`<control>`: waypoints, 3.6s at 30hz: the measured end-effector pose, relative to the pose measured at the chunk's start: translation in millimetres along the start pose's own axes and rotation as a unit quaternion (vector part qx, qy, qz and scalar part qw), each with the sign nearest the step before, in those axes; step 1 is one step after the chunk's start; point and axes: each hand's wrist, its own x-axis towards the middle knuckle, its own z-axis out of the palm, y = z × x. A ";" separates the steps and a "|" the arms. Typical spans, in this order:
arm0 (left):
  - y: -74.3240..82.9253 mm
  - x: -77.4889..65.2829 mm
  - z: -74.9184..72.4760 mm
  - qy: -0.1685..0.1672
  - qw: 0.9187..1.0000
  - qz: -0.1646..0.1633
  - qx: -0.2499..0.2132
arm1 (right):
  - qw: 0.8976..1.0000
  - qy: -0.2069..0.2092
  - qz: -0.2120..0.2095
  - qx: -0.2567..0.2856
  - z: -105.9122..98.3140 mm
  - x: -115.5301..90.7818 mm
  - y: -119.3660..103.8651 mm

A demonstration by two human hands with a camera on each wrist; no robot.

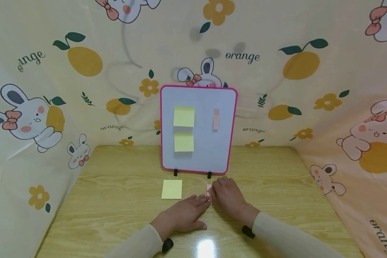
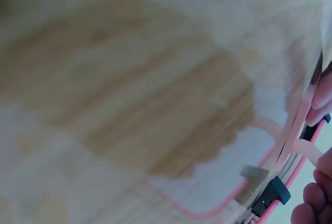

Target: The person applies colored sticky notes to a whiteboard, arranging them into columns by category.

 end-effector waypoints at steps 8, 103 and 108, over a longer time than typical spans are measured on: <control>-0.7 -0.1 2.8 -0.006 1.000 -0.002 -0.013 | 1.000 0.005 0.013 -0.001 1.6 6.2 7.3; -6.3 -0.4 15.6 0.001 0.992 -0.018 -0.125 | 0.961 0.238 -0.046 -0.129 -35.9 104.0 68.8; -6.2 -0.7 16.3 0.005 0.991 -0.020 -0.133 | 0.960 0.242 -0.041 -0.136 -31.7 103.9 69.4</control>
